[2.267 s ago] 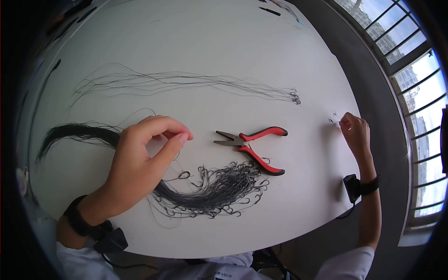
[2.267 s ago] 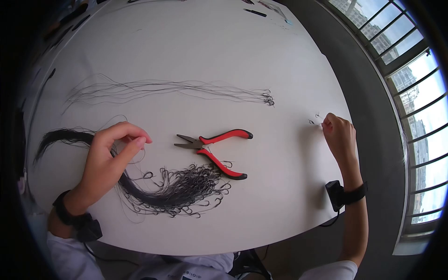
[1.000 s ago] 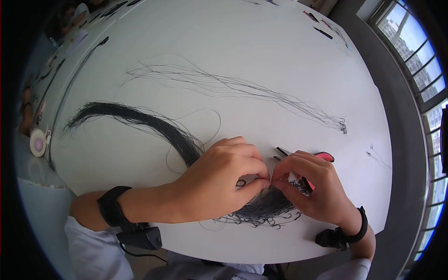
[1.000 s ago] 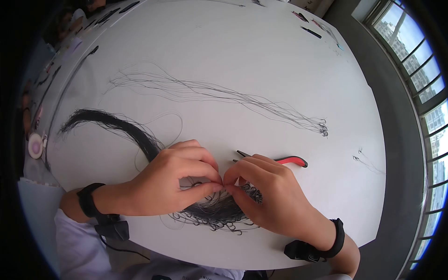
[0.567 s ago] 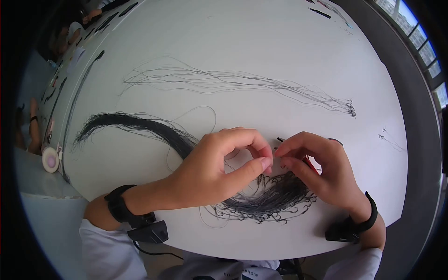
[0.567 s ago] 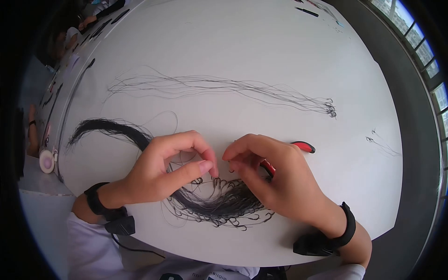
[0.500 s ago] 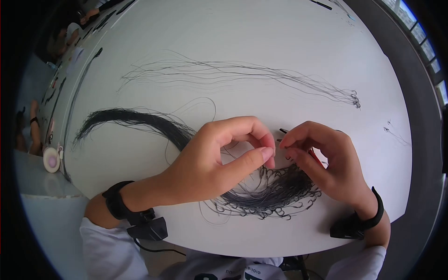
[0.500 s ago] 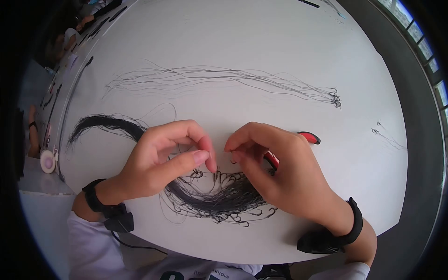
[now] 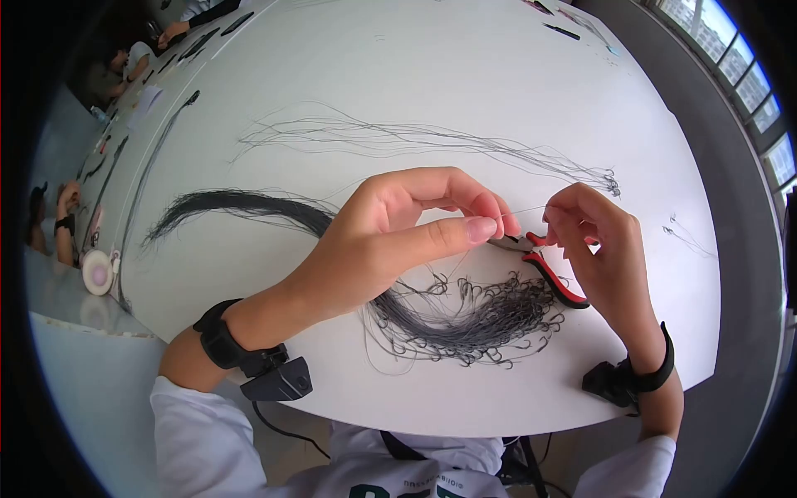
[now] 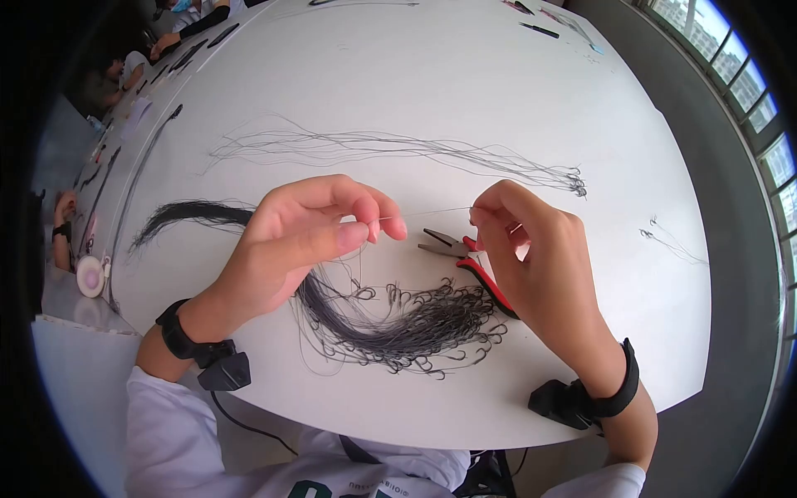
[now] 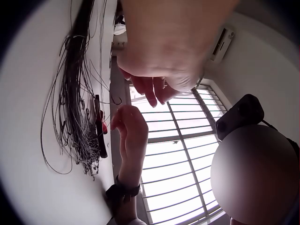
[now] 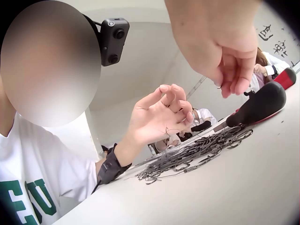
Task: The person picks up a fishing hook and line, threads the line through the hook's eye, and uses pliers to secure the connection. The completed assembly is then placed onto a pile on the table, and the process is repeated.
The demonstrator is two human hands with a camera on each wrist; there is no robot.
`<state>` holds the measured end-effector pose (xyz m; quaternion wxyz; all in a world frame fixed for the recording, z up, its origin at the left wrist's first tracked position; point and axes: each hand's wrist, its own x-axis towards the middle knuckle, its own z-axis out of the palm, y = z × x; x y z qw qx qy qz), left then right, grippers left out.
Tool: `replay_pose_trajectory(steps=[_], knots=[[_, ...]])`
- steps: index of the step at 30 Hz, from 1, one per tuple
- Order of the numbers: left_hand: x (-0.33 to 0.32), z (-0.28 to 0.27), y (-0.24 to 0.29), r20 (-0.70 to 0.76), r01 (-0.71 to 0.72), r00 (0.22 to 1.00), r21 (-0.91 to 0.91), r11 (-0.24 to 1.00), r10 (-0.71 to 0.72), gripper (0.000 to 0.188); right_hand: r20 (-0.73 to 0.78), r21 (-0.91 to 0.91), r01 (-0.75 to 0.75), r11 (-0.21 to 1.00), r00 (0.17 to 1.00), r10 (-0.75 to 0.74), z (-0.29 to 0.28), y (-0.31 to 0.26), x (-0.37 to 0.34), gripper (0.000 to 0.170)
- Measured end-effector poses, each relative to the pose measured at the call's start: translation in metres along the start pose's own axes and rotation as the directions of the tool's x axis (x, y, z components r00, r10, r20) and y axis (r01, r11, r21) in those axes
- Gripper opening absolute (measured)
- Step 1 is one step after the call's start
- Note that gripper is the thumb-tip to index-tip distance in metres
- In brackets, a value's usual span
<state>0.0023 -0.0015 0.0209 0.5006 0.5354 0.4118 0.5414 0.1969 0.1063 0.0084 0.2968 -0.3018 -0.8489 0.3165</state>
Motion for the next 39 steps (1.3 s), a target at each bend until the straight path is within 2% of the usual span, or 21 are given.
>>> replay_pose_trajectory(steps=[3, 4, 6, 8, 10, 11, 13, 15, 17, 19, 21, 22, 24, 25, 26, 27, 29, 31, 34, 37, 39], knots=[[0.001, -0.008, 0.003, 0.056, 0.003, 0.998, -0.126, 0.992, 0.004, 0.012, 0.011, -0.096, 0.032, 0.995, 0.999, -0.031, -0.003, -0.007, -0.003, 0.004], [0.001, -0.005, 0.008, -0.003, 0.035, 0.999, -0.289, 0.957, -0.038, 0.013, 0.034, -0.143, 0.057, 0.988, 0.998, -0.053, -0.005, -0.01, -0.004, 0.004], [0.004, -0.002, 0.009, -0.047, 0.01, 0.998, -0.491, 0.871, -0.038, 0.014, 0.137, -0.12, 0.235, 0.964, 0.966, -0.219, -0.004, -0.019, -0.008, 0.008], [0.007, 0.0, -0.002, -0.097, -0.07, 0.995, -0.421, 0.904, 0.032, 0.012, 0.221, -0.094, 0.308, 0.947, 0.934, -0.282, -0.002, -0.027, -0.013, 0.009], [0.007, 0.0, -0.011, -0.141, -0.114, 0.987, -0.285, 0.952, 0.076, 0.008, 0.286, -0.001, 0.546, 0.838, 0.803, -0.522, 0.002, -0.033, -0.017, 0.012], [0.005, -0.001, -0.013, -0.142, -0.11, 0.987, -0.281, 0.953, 0.072, 0.008, 0.283, 0.004, 0.545, 0.838, 0.803, -0.524, 0.002, -0.036, -0.017, 0.012], [0.002, 0.0, -0.015, -0.027, -0.058, 0.998, 0.113, 0.992, 0.062, 0.007, 0.295, 0.26, 0.406, 0.876, 0.83, -0.473, -0.001, -0.043, -0.022, 0.014], [0.0, 0.002, -0.008, 0.013, -0.016, 1.0, 0.158, 0.987, 0.014, 0.007, 0.277, 0.335, 0.354, 0.873, 0.849, -0.451, -0.01, -0.042, -0.02, 0.008], [-0.006, 0.004, 0.002, 0.122, 0.212, 0.966, 0.119, 0.97, -0.226, 0.009, 0.142, 0.593, 0.041, 0.804, 0.978, -0.155, -0.017, -0.041, -0.018, 0.004], [-0.007, 0.003, 0.006, 0.13, 0.28, 0.951, 0.01, 0.96, -0.279, 0.01, 0.055, 0.577, -0.008, 0.817, 0.998, -0.029, -0.024, -0.036, -0.012, 0.013], [-0.006, -0.004, 0.014, 0.208, 0.38, 0.912, -0.109, 0.918, -0.353, 0.011, -0.015, 0.548, 0.028, 0.836, 1.0, -0.024, -0.025, -0.026, -0.007, 0.014], [-0.006, -0.006, 0.009, 0.207, 0.309, 0.941, -0.21, 0.928, -0.267, 0.013, -0.003, 0.455, -0.014, 0.89, 1.0, 0.018, -0.027, -0.024, -0.004, 0.014], [-0.006, -0.008, 0.004, 0.175, 0.312, 0.948, -0.325, 0.893, -0.267, 0.015, 0.021, 0.306, -0.106, 0.946, 0.994, 0.105, -0.025, -0.02, -0.002, 0.009], [-0.005, -0.009, 0.001, 0.143, 0.305, 0.952, -0.437, 0.846, -0.269, 0.017, 0.023, 0.307, -0.106, 0.946, 0.994, 0.104, -0.023, -0.017, -0.002, 0.009], [-0.005, -0.012, -0.003, 0.16, 0.28, 0.96, -0.519, 0.808, -0.23, 0.019, 0.08, 0.129, -0.026, 0.991, 0.997, 0.015, -0.021, -0.015, -0.004, 0.006], [-0.004, -0.011, -0.004, 0.156, 0.279, 0.96, -0.521, 0.807, -0.232, 0.019, 0.152, -0.047, 0.071, 0.996, 0.986, -0.063, -0.02, -0.014, -0.005, 0.007], [-0.001, -0.005, -0.005, -0.022, 0.139, 0.982, -0.578, 0.804, -0.186, 0.02, 0.227, -0.069, 0.244, 0.967, 0.948, -0.223, -0.011, -0.014, -0.01, 0.013], [-0.003, -0.006, -0.011, 0.041, 0.169, 0.983, -0.554, 0.815, -0.176, 0.02, 0.252, -0.103, 0.402, 0.91, 0.895, -0.367, -0.001, -0.02, -0.015, 0.014], [-0.007, 0.01, -0.016, 0.006, 0.261, 0.959, -0.403, 0.877, -0.283, 0.015, 0.348, -0.117, 0.491, 0.863, 0.835, -0.427, 0.004, -0.021, -0.019, 0.014], [-0.008, 0.015, -0.013, 0.062, 0.242, 0.97, -0.38, 0.893, -0.237, 0.014, 0.39, -0.146, 0.47, 0.87, 0.836, -0.386, 0.005, -0.021, -0.023, 0.015], [-0.008, 0.012, -0.007, 0.002, 0.223, 0.97, -0.41, 0.884, -0.244, 0.016, 0.383, -0.164, 0.444, 0.881, 0.852, -0.357, 0.005, -0.021, -0.024, 0.015]])
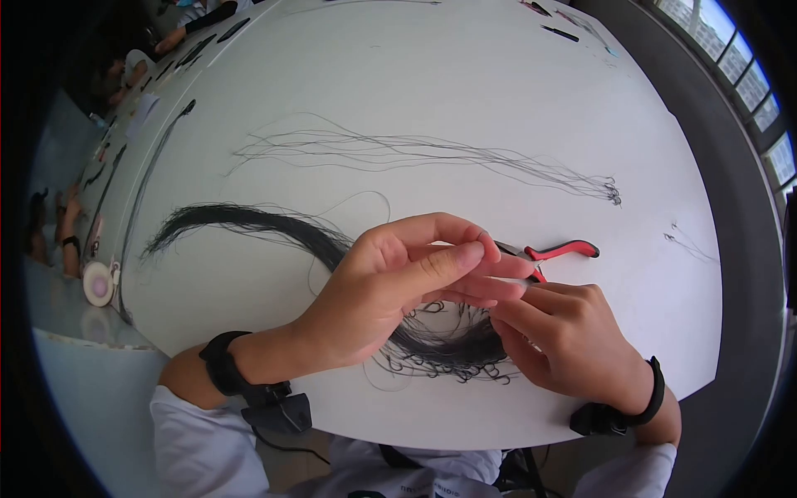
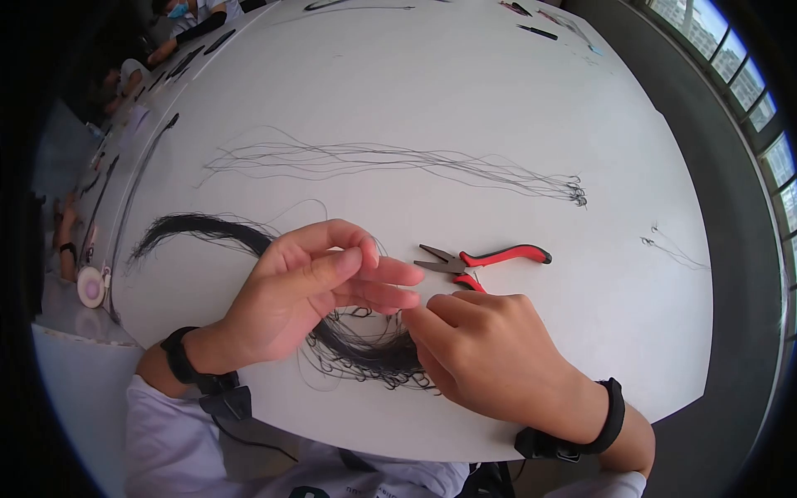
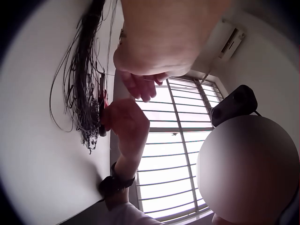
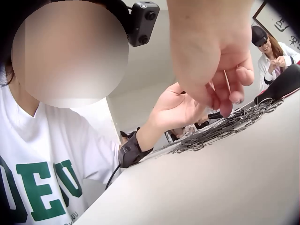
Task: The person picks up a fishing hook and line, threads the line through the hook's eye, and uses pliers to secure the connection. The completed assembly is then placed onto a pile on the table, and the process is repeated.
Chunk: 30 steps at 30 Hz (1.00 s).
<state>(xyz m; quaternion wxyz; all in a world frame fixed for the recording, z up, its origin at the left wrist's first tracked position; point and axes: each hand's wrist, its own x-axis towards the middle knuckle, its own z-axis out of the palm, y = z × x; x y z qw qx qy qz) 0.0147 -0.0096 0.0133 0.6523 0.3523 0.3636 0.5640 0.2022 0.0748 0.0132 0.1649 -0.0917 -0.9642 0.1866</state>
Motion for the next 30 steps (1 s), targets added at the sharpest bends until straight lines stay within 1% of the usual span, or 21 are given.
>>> replay_pose_trajectory(steps=[2, 4, 5, 6, 8, 10, 11, 12, 14, 15, 16, 18, 19, 21, 22, 24, 26, 27, 28, 29, 30], knots=[[0.0, -0.011, 0.009, 0.01, 0.004, 1.0, -0.081, 0.997, -0.003, 0.019, 0.003, -0.006, -0.034, 0.999, 0.999, 0.034, -0.001, 0.002, 0.0, 0.015], [0.002, -0.017, 0.008, -0.027, -0.027, 0.999, -0.056, 0.998, 0.025, 0.022, -0.052, -0.085, -0.096, 0.992, 0.994, 0.092, -0.001, 0.004, 0.0, 0.015], [0.003, -0.019, 0.008, -0.033, -0.061, 0.998, -0.125, 0.99, 0.057, 0.022, -0.048, -0.085, -0.125, 0.989, 0.992, 0.121, -0.002, 0.006, 0.0, 0.016], [0.004, -0.021, 0.008, -0.04, -0.1, 0.995, -0.19, 0.977, 0.094, 0.023, -0.047, -0.086, -0.125, 0.988, 0.992, 0.121, -0.003, 0.008, 0.001, 0.016], [0.003, -0.021, 0.008, -0.033, -0.093, 0.996, -0.177, 0.98, 0.088, 0.023, -0.01, -0.086, -0.078, 0.993, 0.997, 0.078, 0.0, 0.011, 0.001, 0.015], [0.002, -0.013, 0.007, -0.099, -0.075, 0.993, -0.181, 0.981, 0.057, 0.022, 0.033, -0.035, -0.027, 0.999, 0.999, 0.028, 0.004, 0.005, 0.002, 0.015], [0.003, -0.016, 0.003, -0.028, -0.092, 0.996, -0.127, 0.988, 0.089, 0.02, 0.069, 0.011, 0.023, 1.0, 0.997, -0.024, 0.004, 0.002, 0.003, 0.015], [0.004, -0.014, 0.003, -0.022, -0.095, 0.995, -0.129, 0.987, 0.093, 0.02, 0.069, 0.004, 0.022, 1.0, 0.997, -0.022, 0.005, -0.001, 0.004, 0.015], [0.003, -0.01, 0.001, -0.016, -0.121, 0.992, 0.238, 0.964, 0.128, 0.019, 0.014, 0.161, 0.059, 0.985, 0.998, -0.062, 0.009, -0.007, 0.006, 0.012], [0.002, -0.009, 0.0, -0.011, -0.156, 0.986, 0.309, 0.938, 0.167, 0.016, 0.042, 0.205, 0.064, 0.977, 0.996, -0.075, 0.005, -0.009, 0.008, 0.011], [0.0, -0.009, 0.0, -0.012, -0.157, 0.985, 0.311, 0.937, 0.17, 0.016, 0.042, 0.205, 0.067, 0.977, 0.996, -0.077, 0.0, -0.011, 0.008, 0.011], [-0.002, -0.007, -0.001, -0.023, -0.076, 0.996, 0.357, 0.931, 0.09, 0.015, -0.018, 0.358, 0.02, 0.933, 1.0, -0.015, -0.009, -0.014, 0.008, 0.013], [-0.003, -0.005, -0.001, -0.02, -0.079, 0.996, 0.355, 0.932, 0.092, 0.015, -0.016, 0.355, 0.019, 0.935, 1.0, -0.014, -0.015, -0.015, 0.009, 0.013], [-0.004, -0.001, 0.003, 0.023, -0.008, 1.0, 0.332, 0.943, 0.001, 0.016, -0.052, 0.372, -0.113, 0.921, 0.989, 0.142, -0.026, -0.014, 0.011, 0.016], [-0.003, 0.0, 0.005, 0.045, 0.025, 0.998, 0.326, 0.945, -0.042, 0.016, -0.056, 0.367, -0.109, 0.924, 0.989, 0.139, -0.027, -0.012, 0.01, 0.016], [-0.003, -0.001, 0.004, 0.03, -0.003, 1.0, 0.382, 0.924, -0.009, 0.017, -0.073, 0.325, -0.128, 0.937, 0.984, 0.16, -0.026, -0.006, 0.009, 0.017], [-0.004, -0.005, 0.007, 0.106, 0.037, 0.989, 0.483, 0.875, -0.1, 0.018, -0.096, 0.329, -0.09, 0.94, 0.987, 0.128, -0.026, -0.004, 0.009, 0.017], [-0.004, -0.007, 0.002, 0.106, 0.052, 0.989, 0.412, 0.91, -0.104, 0.02, -0.09, 0.289, -0.13, 0.948, 0.983, 0.163, -0.026, -0.003, 0.008, 0.016], [-0.004, -0.004, 0.011, 0.077, 0.147, 0.977, 0.442, 0.885, -0.201, 0.019, -0.085, 0.252, -0.17, 0.953, 0.977, 0.197, -0.025, -0.002, 0.008, 0.016], [-0.004, -0.003, 0.01, 0.074, 0.157, 0.975, 0.433, 0.888, -0.208, 0.019, -0.101, 0.271, -0.124, 0.954, 0.983, 0.156, -0.023, -0.001, 0.01, 0.016], [-0.004, -0.004, 0.006, 0.076, 0.165, 0.973, 0.419, 0.893, -0.216, 0.019, -0.105, 0.222, -0.106, 0.969, 0.986, 0.131, -0.021, -0.001, 0.01, 0.014]])
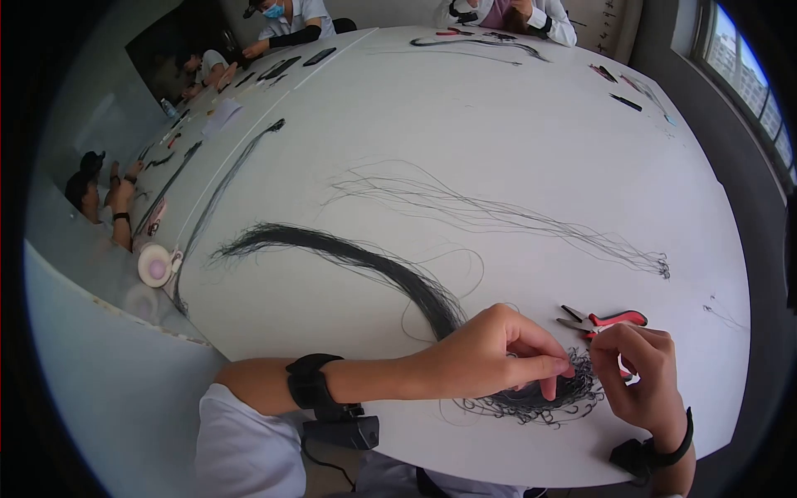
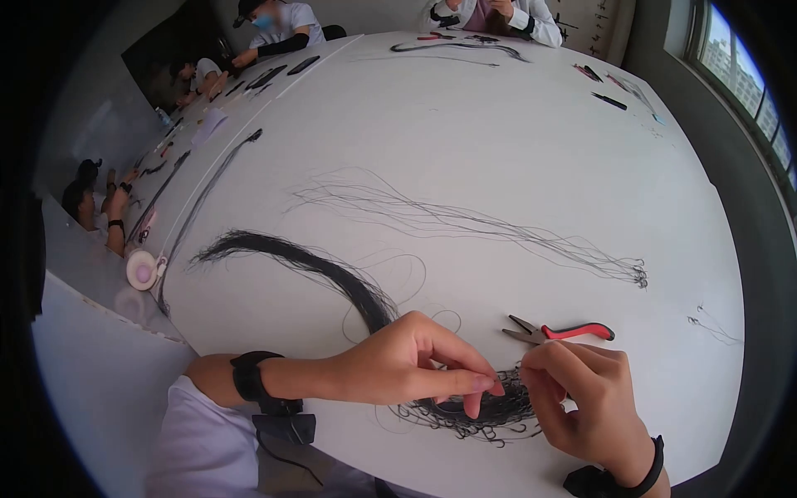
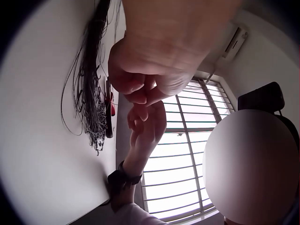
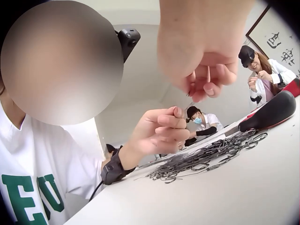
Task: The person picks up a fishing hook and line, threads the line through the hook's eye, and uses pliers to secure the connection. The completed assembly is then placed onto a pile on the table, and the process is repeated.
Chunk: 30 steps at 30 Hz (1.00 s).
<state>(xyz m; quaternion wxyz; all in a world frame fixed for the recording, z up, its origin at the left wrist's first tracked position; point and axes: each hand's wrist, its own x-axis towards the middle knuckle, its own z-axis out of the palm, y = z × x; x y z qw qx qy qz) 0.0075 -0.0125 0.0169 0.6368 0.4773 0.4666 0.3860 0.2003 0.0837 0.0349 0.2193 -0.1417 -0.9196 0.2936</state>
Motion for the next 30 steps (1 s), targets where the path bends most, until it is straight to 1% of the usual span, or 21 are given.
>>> replay_pose_trajectory(steps=[2, 4, 5, 6, 7, 8, 9, 11, 13, 14, 15, 17, 18, 19, 22, 23, 24, 25, 26, 28, 30], knots=[[0.002, -0.002, -0.004, -0.022, -0.023, 0.999, 0.04, 0.999, 0.024, 0.019, 0.002, -0.046, 0.039, 0.998, 0.999, -0.039, 0.004, 0.0, 0.0, 0.013], [0.004, 0.001, -0.011, -0.01, -0.051, 0.999, 0.058, 0.997, 0.052, 0.019, 0.054, 0.102, -0.118, 0.988, 0.992, 0.113, 0.004, 0.0, -0.004, 0.011], [0.005, 0.003, -0.015, -0.036, -0.104, 0.994, 0.054, 0.993, 0.106, 0.019, 0.116, 0.126, -0.162, 0.979, 0.982, 0.148, 0.0, 0.001, -0.004, 0.006], [0.005, 0.003, -0.014, -0.062, -0.158, 0.985, 0.057, 0.986, 0.162, 0.018, 0.114, 0.123, -0.156, 0.98, 0.983, 0.142, -0.001, 0.002, -0.004, 0.006], [0.003, 0.004, -0.011, -0.066, -0.16, 0.984, 0.062, 0.985, 0.164, 0.018, 0.198, 0.234, -0.294, 0.927, 0.948, 0.25, -0.001, 0.002, -0.005, 0.002], [0.0, 0.007, -0.007, -0.09, -0.15, 0.982, 0.149, 0.977, 0.164, 0.017, 0.293, 0.33, -0.43, 0.841, 0.893, 0.342, 0.0, 0.001, -0.006, 0.003], [-0.002, 0.008, -0.002, -0.115, -0.14, 0.979, 0.237, 0.961, 0.171, 0.017, 0.289, 0.332, -0.421, 0.844, 0.897, 0.334, 0.0, 0.0, -0.004, 0.003], [-0.002, 0.009, -0.005, -0.122, -0.175, 0.971, 0.238, 0.956, 0.208, 0.016, 0.383, 0.495, -0.578, 0.649, 0.815, 0.435, 0.0, -0.003, -0.004, 0.011], [-0.001, 0.011, -0.006, -0.126, -0.211, 0.961, 0.236, 0.948, 0.245, 0.015, 0.41, 0.488, -0.612, 0.623, 0.79, 0.455, -0.001, -0.004, -0.003, 0.012], [-0.002, 0.011, -0.005, -0.112, -0.193, 0.968, 0.232, 0.953, 0.224, 0.014, 0.438, 0.484, -0.643, 0.594, 0.765, 0.471, -0.001, -0.005, -0.002, 0.013], [-0.003, 0.011, -0.004, -0.102, -0.173, 0.974, 0.228, 0.958, 0.2, 0.013, 0.441, 0.488, -0.637, 0.597, 0.77, 0.461, -0.001, -0.005, -0.001, 0.013], [-0.002, 0.011, -0.007, -0.116, -0.17, 0.972, 0.246, 0.954, 0.203, 0.013, 0.477, 0.494, -0.69, 0.529, 0.723, 0.499, 0.0, -0.006, 0.0, 0.014], [-0.002, 0.012, -0.01, -0.118, -0.175, 0.971, 0.252, 0.952, 0.209, 0.013, 0.481, 0.493, -0.688, 0.532, 0.726, 0.492, 0.0, -0.006, 0.002, 0.014], [-0.002, 0.012, -0.011, -0.143, -0.221, 0.953, 0.282, 0.934, 0.269, 0.013, 0.486, 0.511, -0.702, 0.495, 0.712, 0.508, 0.0, -0.006, 0.002, 0.015], [0.0, 0.013, -0.015, -0.188, -0.248, 0.932, 0.293, 0.924, 0.31, 0.013, 0.508, 0.531, -0.744, 0.405, 0.662, 0.551, -0.002, -0.003, 0.001, 0.018], [0.002, 0.015, -0.019, -0.222, -0.294, 0.904, 0.298, 0.908, 0.365, 0.012, 0.527, 0.537, -0.749, 0.388, 0.657, 0.539, -0.002, -0.001, 0.001, 0.018], [0.0, 0.014, -0.014, -0.206, -0.238, 0.926, 0.333, 0.913, 0.317, 0.012, 0.538, 0.535, -0.752, 0.384, 0.654, 0.531, -0.003, 0.0, 0.002, 0.02], [-0.001, 0.014, -0.013, -0.215, -0.241, 0.923, 0.326, 0.914, 0.32, 0.011, 0.559, 0.529, -0.755, 0.386, 0.653, 0.51, -0.003, 0.001, 0.003, 0.021], [-0.001, 0.014, -0.014, -0.204, -0.247, 0.917, 0.384, 0.89, 0.343, 0.011, 0.575, 0.536, -0.76, 0.368, 0.647, 0.5, -0.004, 0.002, 0.003, 0.021], [0.001, 0.014, -0.02, -0.219, -0.311, 0.884, 0.381, 0.871, 0.412, 0.01, 0.584, 0.566, -0.749, 0.344, 0.659, 0.474, -0.002, 0.004, 0.002, 0.021], [0.0, 0.016, -0.019, -0.228, -0.299, 0.89, 0.364, 0.882, 0.395, 0.009, 0.571, 0.574, -0.746, 0.338, 0.66, 0.488, -0.002, 0.006, 0.0, 0.022]])
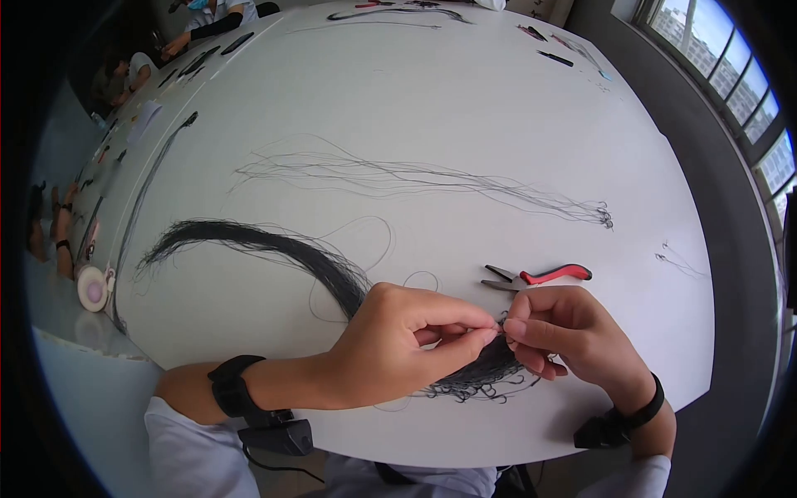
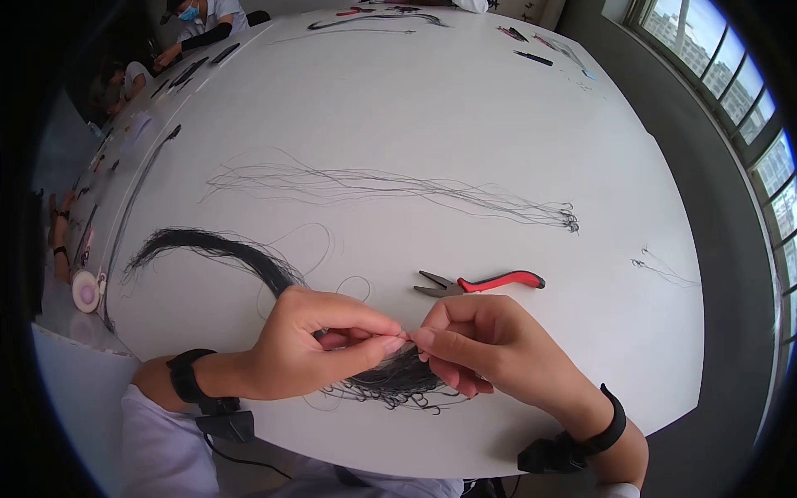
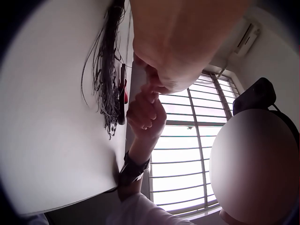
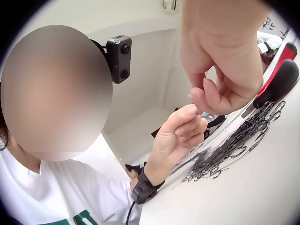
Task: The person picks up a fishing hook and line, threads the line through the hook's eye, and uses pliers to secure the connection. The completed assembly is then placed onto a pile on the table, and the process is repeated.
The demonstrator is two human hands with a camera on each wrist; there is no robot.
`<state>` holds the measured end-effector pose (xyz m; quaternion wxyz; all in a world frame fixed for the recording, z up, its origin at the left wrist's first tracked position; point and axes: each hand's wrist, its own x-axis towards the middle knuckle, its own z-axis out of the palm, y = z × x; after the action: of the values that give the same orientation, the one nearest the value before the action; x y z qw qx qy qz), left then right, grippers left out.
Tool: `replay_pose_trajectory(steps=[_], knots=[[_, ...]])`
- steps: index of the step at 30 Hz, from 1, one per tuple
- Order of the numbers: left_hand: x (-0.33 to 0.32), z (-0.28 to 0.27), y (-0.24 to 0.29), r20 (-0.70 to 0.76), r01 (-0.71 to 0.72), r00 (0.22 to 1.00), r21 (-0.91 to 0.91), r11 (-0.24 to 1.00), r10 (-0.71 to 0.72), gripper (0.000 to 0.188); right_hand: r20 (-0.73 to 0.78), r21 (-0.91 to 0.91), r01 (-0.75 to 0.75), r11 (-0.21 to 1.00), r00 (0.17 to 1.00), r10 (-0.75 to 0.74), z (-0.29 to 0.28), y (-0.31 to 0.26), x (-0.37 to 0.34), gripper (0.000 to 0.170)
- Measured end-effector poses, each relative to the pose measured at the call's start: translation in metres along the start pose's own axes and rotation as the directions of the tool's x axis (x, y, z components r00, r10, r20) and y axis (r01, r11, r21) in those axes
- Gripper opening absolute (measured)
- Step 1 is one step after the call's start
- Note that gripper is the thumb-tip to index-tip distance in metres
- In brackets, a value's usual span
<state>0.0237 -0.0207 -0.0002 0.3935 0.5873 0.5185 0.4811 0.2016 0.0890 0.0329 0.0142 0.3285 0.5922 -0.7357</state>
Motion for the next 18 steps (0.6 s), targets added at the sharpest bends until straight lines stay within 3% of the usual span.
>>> replay_pose_trajectory(steps=[10, 18], knots=[[-0.0023, 0.0048, -0.0006, -0.038, -0.015, 0.999, 0.023, 1.0, 0.016, 0.008, 0.031, 0.145, -0.065, 0.987, 0.998, 0.061, -0.0038, 0.0059, 0.0031, 0.022], [-0.0023, 0.0046, -0.0019, -0.055, -0.004, 0.998, 0.02, 1.0, 0.005, 0.009, -0.018, 0.052, -0.013, 0.999, 1.0, 0.014, 0.0013, 0.0009, 0.0008, 0.021]])
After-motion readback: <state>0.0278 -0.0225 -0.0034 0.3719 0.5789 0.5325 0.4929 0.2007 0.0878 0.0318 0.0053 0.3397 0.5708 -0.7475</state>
